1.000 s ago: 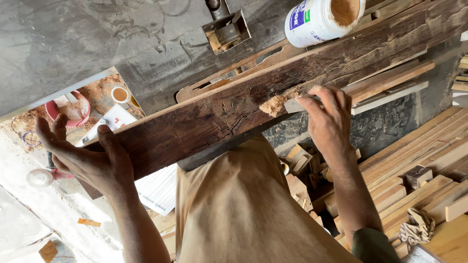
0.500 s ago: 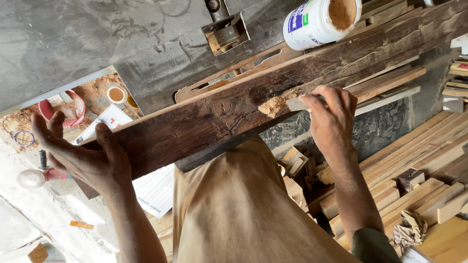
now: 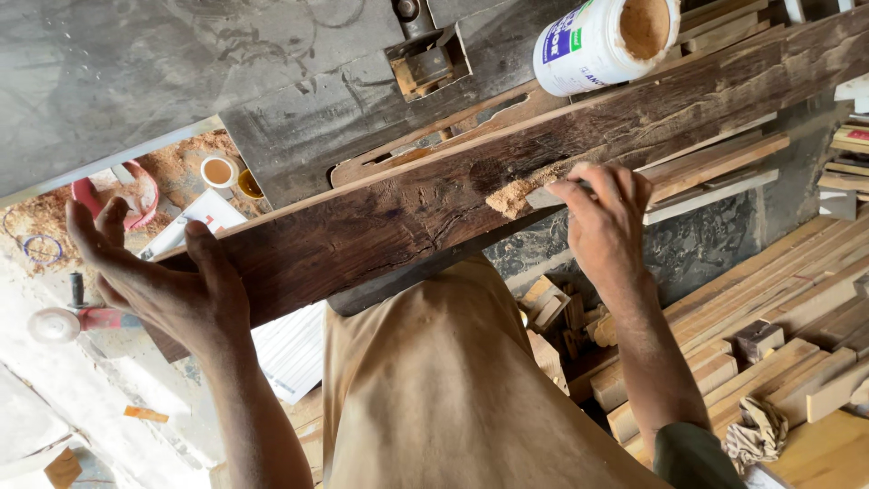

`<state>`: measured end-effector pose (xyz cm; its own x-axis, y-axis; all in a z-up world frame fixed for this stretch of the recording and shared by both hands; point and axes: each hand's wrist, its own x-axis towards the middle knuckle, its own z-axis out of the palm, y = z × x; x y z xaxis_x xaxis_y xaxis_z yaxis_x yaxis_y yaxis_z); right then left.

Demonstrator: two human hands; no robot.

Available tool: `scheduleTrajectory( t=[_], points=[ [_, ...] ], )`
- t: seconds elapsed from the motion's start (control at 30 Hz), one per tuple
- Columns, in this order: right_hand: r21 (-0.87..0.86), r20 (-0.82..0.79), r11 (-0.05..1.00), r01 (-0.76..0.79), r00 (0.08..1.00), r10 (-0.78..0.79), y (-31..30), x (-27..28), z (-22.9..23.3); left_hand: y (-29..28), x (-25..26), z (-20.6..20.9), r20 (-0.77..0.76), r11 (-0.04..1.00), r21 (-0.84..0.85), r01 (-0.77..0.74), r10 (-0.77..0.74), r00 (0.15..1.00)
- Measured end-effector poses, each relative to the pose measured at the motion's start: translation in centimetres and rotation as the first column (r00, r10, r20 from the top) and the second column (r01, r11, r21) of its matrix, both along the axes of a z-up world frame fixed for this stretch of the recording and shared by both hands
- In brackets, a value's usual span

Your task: The person flips through a color sample book, then picks up a small piece of wood and uses it to sand a long, dark wooden plank on a workbench. The person sands the plank repeatedly along its length and edges.

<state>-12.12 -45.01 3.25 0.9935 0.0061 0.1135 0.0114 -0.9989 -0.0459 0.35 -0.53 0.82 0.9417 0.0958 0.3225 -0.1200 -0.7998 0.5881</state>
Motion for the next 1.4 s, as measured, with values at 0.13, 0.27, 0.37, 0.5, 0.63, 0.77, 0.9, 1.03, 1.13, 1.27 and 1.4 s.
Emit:
scheduleTrajectory(
  t=[0.13,0.27,0.37,0.5,0.63,0.77,0.9,1.03,1.13,1.27,1.4],
  points=[
    [-0.012,0.013,1.0,-0.01,1.0,0.01,0.0,0.0,0.4,-0.1,-0.2,0.1,-0.004,1.0,-0.013,0.0,0.0,1.0],
    [0.0,-0.011,1.0,-0.004,1.0,0.004,0.6,0.3,0.0,-0.1,-0.2,0.2,-0.024,1.0,0.011,-0.001,0.001,1.0],
    [-0.012,-0.009,1.0,-0.012,1.0,0.012,0.7,0.1,0.2,0.0,-0.2,0.1,-0.045,1.0,-0.019,-0.012,0.011,0.999],
    [-0.011,-0.009,1.0,-0.022,1.0,0.022,0.9,0.2,0.3,0.0,-0.4,0.0,-0.092,0.998,-0.026,-0.049,0.047,0.995],
    [-0.023,0.013,0.999,-0.039,0.999,0.04,1.7,0.5,-0.6,0.1,-0.3,-0.3,-0.05,0.999,-0.024,-0.037,0.035,0.998],
    [-0.043,0.008,0.997,-0.059,0.998,0.059,1.7,0.1,0.0,-0.1,-0.4,-0.4,-0.066,0.998,-0.033,-0.051,0.049,0.997],
    [-0.065,0.016,0.995,-0.069,0.997,0.071,1.9,-0.1,-0.1,-0.1,-0.4,-0.5,-0.054,0.998,-0.032,-0.054,0.053,0.997],
    [-0.098,0.033,0.991,-0.086,0.995,0.09,2.1,0.4,-0.2,0.3,-0.7,-0.7,-0.039,0.998,-0.041,-0.053,0.051,0.998],
    [-0.043,0.0,0.997,-0.072,0.997,0.072,2.4,0.1,0.4,0.3,-0.8,-0.7,-0.02,0.997,-0.073,-0.032,0.03,0.999],
    [-0.022,0.041,0.997,-0.071,0.997,0.072,2.6,0.3,0.5,0.2,-0.8,-0.8,-0.037,0.997,-0.061,-0.055,0.053,0.998],
    [-0.007,0.048,0.995,-0.099,0.994,0.1,3.2,1.2,0.0,-0.1,-0.5,-0.6,-0.043,0.994,-0.082,-0.066,0.062,0.997]
  ],
)
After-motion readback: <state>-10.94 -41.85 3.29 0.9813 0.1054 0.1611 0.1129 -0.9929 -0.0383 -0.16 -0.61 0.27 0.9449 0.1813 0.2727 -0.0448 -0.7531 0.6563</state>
